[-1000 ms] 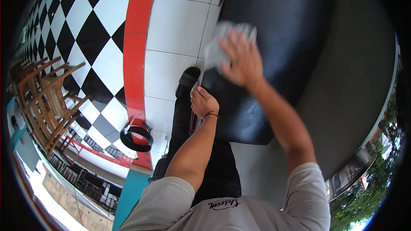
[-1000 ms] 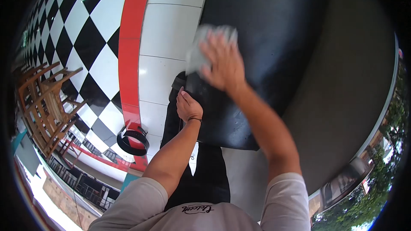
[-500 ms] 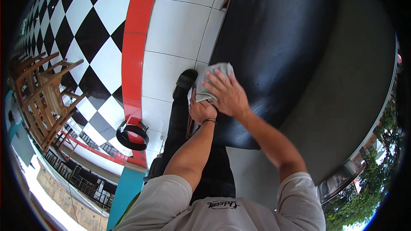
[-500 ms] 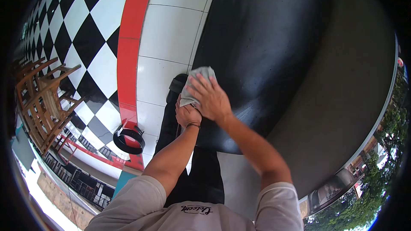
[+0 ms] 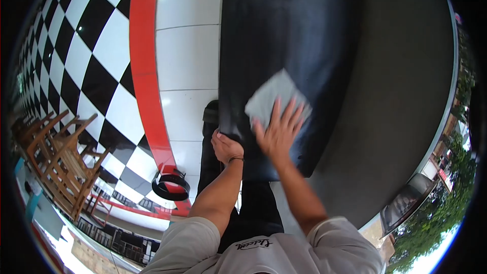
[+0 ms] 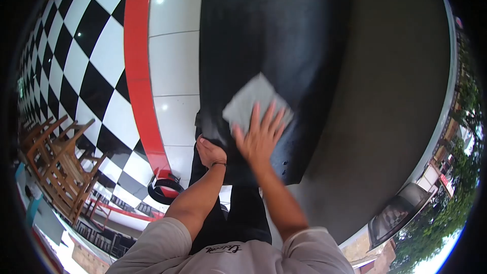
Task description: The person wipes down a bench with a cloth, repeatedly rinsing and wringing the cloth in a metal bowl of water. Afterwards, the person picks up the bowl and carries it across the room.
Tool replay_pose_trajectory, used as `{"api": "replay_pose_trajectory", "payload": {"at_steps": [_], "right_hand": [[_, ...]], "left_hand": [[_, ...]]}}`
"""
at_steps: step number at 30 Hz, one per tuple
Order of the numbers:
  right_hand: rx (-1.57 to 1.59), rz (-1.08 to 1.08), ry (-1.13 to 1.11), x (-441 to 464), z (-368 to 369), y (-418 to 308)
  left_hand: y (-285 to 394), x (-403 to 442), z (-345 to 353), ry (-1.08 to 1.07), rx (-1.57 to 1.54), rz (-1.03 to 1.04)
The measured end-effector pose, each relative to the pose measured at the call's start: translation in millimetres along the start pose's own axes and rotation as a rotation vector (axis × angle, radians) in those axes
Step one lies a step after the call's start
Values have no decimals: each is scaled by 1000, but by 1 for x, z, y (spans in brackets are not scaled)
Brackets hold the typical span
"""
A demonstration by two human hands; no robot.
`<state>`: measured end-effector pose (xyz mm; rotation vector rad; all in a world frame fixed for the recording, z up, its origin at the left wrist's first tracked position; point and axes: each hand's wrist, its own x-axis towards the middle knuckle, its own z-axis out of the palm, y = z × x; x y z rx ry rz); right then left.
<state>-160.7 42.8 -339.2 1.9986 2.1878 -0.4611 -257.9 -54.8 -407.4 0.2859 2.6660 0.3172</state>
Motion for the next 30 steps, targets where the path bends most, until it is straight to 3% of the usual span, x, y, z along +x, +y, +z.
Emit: {"api": "replay_pose_trajectory", "payload": {"at_steps": [4, 7, 11, 15, 20, 23, 28, 30], "right_hand": [[16, 160, -62, 11, -2, 14], [60, 305, 326, 165, -22, 49], [189, 313, 436, 313, -65, 87], [157, 288, 434, 298, -56, 98], [130, 318, 258, 107, -26, 96], [156, 257, 215, 91, -22, 99], [161, 218, 405, 261, -45, 124], [146, 264, 381, 315, -57, 119]], "left_hand": [[-6, -1, 4, 11, -18, 38], [-16, 1, 10, -3, -13, 24], [-11, 2, 10, -7, 58, -34], [1, 0, 1, -79, 86, -123], [-11, 4, 7, -88, 90, -109], [-12, 5, 8, -89, 106, -120], [-3, -1, 4, -44, 77, -112], [0, 0, 2, -37, 114, -99]]}}
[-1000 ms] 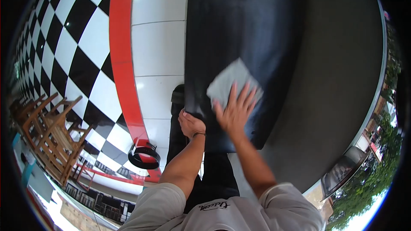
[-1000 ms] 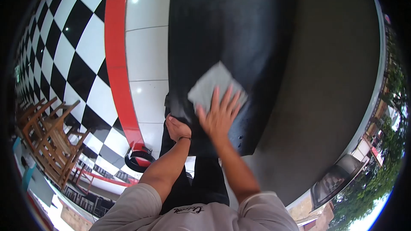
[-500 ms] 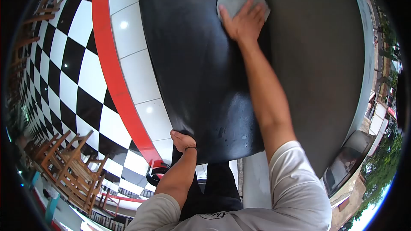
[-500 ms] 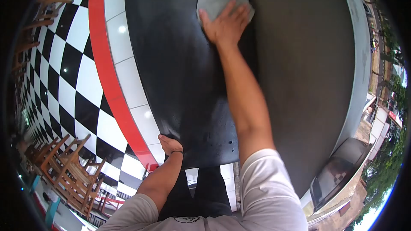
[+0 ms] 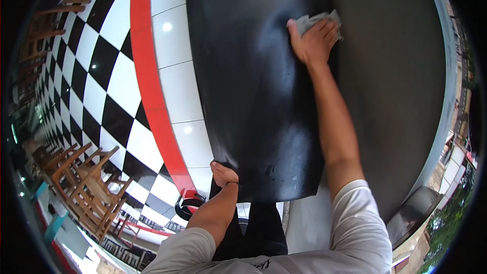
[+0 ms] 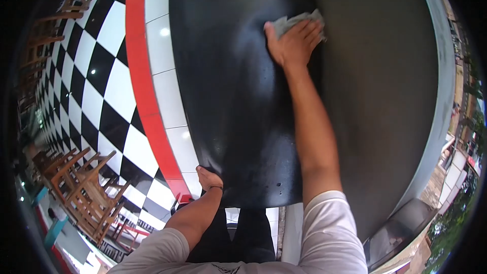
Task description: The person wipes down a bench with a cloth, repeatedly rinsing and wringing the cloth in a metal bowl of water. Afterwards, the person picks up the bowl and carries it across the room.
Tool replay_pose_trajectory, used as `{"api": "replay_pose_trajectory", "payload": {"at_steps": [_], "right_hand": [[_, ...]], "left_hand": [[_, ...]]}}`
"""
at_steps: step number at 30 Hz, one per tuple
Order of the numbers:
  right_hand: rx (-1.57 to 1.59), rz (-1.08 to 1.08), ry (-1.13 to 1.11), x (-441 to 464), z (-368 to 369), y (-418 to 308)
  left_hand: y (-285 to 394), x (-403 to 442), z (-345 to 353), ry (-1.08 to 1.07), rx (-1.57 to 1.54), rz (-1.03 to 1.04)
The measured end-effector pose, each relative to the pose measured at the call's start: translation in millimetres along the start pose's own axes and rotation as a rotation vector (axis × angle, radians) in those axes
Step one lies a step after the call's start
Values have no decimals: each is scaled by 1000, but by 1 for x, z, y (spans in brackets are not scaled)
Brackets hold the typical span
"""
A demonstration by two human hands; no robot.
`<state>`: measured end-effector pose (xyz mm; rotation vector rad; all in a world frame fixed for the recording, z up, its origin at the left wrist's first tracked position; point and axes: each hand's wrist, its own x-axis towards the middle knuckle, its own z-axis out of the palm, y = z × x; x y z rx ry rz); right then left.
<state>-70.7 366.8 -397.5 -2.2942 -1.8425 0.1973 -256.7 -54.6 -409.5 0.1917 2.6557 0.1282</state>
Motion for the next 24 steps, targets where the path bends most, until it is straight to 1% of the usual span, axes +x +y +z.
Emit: {"api": "replay_pose_trajectory", "payload": {"at_steps": [1, 3, 6, 7, 8, 9, 11, 13, 14, 15, 17, 19, 20, 23, 24], "right_hand": [[-6, 1, -20, 10, 2, -3], [-26, 0, -44, 23, 0, -6], [-24, 3, -116, 23, -9, -6], [-11, 5, -131, 21, -11, -5], [43, -33, -63, 15, -10, -3], [48, -75, -95, 3, -7, 0], [94, -196, -153, -55, -25, -8], [46, -335, -233, -132, -52, -24], [103, -336, -307, -166, -64, -33], [38, -339, -345, -193, -70, -37], [64, -267, -357, -213, -74, -36], [67, -169, -185, -200, -64, -35], [49, -141, -146, -185, -60, -35], [-70, -113, 1, -122, -48, -30], [-23, -149, 14, -102, -46, -29]], "left_hand": [[-10, 5, 6, 29, 9, 51], [-10, 6, 7, 8, 0, 45], [8, -3, -6, -23, 37, -37], [3, -2, -4, -7, 24, -17], [-3, 0, -1, 8, 10, 7], [-7, 5, 5, 21, -6, 34], [-2, 5, 2, -10, 5, 16], [0, 3, 0, -6, -15, 19], [-4, 3, 0, -7, -16, 37], [-6, 5, 3, -5, -20, 57], [-5, 4, 2, 16, -30, 71], [-2, 0, 1, 46, -47, 68], [1, -1, -3, 14, -46, 64], [-7, 5, 2, -14, -82, 95], [-8, 6, 2, -19, -95, 102]]}}
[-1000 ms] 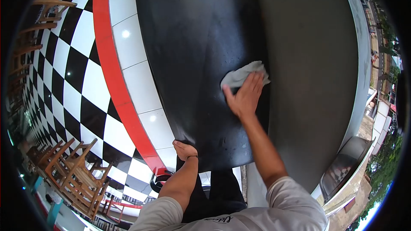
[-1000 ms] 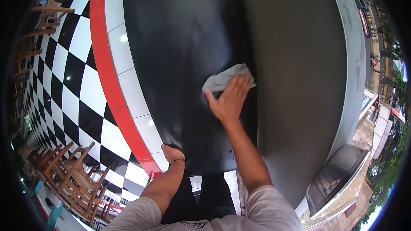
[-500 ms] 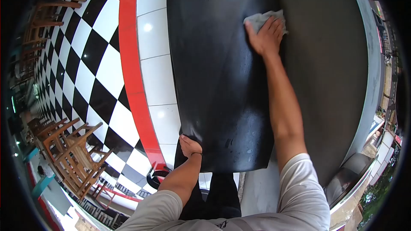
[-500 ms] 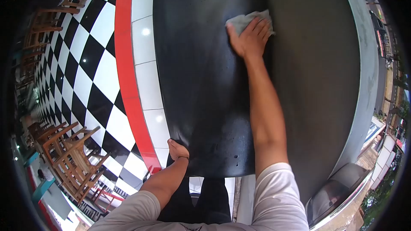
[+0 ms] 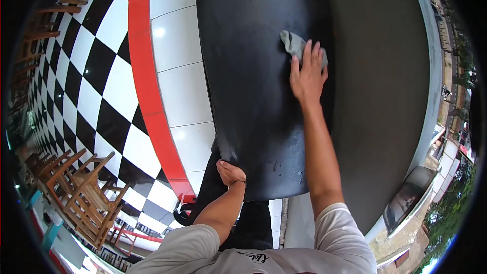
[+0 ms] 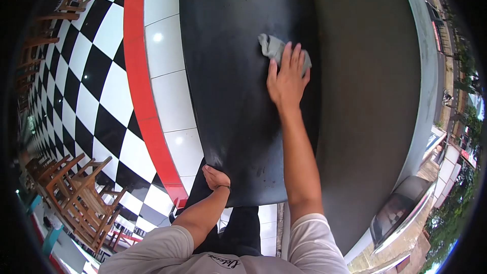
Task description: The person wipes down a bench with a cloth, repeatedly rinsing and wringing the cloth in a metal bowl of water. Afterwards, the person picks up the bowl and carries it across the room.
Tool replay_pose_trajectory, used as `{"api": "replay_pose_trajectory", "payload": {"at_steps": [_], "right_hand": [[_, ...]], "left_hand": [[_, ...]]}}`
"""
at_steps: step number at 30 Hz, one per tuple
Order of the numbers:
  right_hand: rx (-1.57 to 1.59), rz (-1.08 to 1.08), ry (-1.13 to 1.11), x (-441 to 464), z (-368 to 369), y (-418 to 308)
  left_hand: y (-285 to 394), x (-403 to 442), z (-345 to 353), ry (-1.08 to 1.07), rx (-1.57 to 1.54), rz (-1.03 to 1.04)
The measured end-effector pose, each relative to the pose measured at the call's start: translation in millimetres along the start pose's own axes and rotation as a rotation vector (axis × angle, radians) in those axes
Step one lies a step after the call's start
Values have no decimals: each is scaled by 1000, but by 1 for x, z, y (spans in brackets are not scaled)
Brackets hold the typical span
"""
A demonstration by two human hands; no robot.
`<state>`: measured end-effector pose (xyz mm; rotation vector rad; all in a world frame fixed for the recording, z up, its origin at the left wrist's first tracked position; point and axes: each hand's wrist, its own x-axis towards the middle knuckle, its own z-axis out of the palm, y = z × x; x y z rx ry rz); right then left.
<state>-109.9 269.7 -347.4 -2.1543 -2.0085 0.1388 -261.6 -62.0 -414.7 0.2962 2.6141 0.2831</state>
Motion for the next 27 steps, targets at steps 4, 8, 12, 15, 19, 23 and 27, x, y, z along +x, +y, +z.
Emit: {"api": "replay_pose_trajectory", "payload": {"at_steps": [4, 8, 12, 15, 19, 23, 27], "right_hand": [[-44, -231, 20, 42, -9, 11], [317, 103, -34, 30, -81, -16], [444, 87, 204, -9, -124, -34], [233, -210, 47, -62, -78, -32], [-189, -141, -323, -112, -13, -61], [-59, -23, -190, -33, 14, -71], [-109, -20, -7, 119, 55, -65]], "left_hand": [[4, -2, -5, -27, -34, 8], [9, 1, -13, 156, 140, 137], [87, 57, -25, 203, -168, 255], [179, 86, -22, 49, -145, 2], [219, 96, 1, -71, 50, -186], [219, 92, -4, -121, 16, -121], [231, 95, -3, -83, 25, -125]]}}
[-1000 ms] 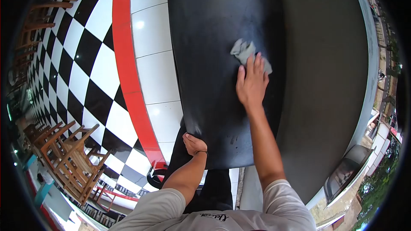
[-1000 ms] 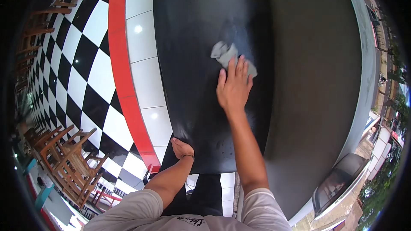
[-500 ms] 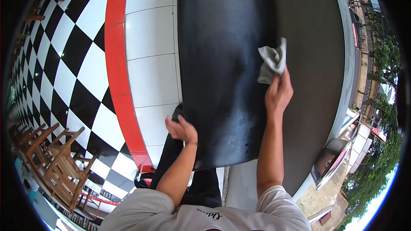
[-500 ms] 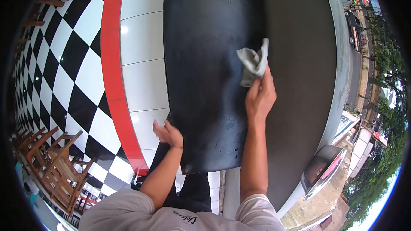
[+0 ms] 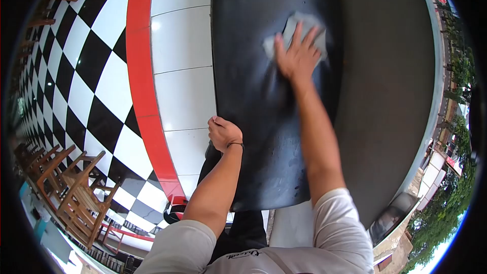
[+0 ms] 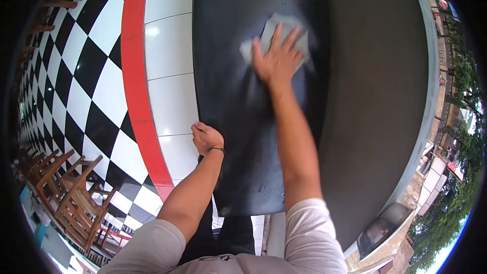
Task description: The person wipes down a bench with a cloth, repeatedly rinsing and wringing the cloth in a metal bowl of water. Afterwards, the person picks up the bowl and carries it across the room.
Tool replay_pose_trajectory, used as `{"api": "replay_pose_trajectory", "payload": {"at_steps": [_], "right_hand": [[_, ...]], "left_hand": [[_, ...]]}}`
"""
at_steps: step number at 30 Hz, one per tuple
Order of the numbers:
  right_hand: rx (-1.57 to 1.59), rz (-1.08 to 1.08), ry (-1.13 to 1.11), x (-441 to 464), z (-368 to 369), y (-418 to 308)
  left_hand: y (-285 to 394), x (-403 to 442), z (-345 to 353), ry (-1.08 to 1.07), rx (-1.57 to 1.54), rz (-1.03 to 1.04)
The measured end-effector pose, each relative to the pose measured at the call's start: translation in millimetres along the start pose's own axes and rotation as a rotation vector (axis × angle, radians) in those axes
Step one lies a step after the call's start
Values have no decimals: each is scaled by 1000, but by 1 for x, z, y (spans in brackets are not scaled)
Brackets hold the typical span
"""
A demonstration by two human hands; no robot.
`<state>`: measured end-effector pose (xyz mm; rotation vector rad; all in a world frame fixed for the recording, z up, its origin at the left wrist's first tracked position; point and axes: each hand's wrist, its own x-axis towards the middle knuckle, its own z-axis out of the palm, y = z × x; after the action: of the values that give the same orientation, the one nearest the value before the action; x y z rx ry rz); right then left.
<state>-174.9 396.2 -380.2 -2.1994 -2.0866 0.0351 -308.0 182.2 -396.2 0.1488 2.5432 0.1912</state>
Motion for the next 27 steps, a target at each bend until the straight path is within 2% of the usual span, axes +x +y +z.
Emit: {"api": "replay_pose_trajectory", "payload": {"at_steps": [3, 5, 6, 8, 12, 15, 17, 20, 22, 25, 27], "right_hand": [[12, 43, 78, 105, 17, 10], [-28, 33, 131, 136, 16, 8], [-19, 34, 87, 132, 17, 10], [-16, 30, 5, 93, 2, 13], [-23, 105, -172, -55, -31, 22], [-85, 108, -276, -81, -39, 32], [-47, 134, -185, -48, -27, 35], [2, 129, -92, 53, -5, 54], [16, 59, 76, 124, 13, 72], [63, -46, 32, 158, 8, 85], [87, -74, 28, 142, 7, 95]], "left_hand": [[0, -2, 5, 45, 17, -1], [1, 1, 6, 79, 22, 10], [1, 2, 5, 71, 28, -6], [7, -4, -1, 41, 32, -39], [5, -1, 3, 34, 45, -53], [6, -3, 4, 48, 54, -44], [7, -5, 4, 95, 64, -15], [5, -3, 8, 91, 106, -42], [5, -4, 8, 88, 82, -41], [6, -3, 7, 98, 84, -36], [2, -1, 10, 96, 100, -45]]}}
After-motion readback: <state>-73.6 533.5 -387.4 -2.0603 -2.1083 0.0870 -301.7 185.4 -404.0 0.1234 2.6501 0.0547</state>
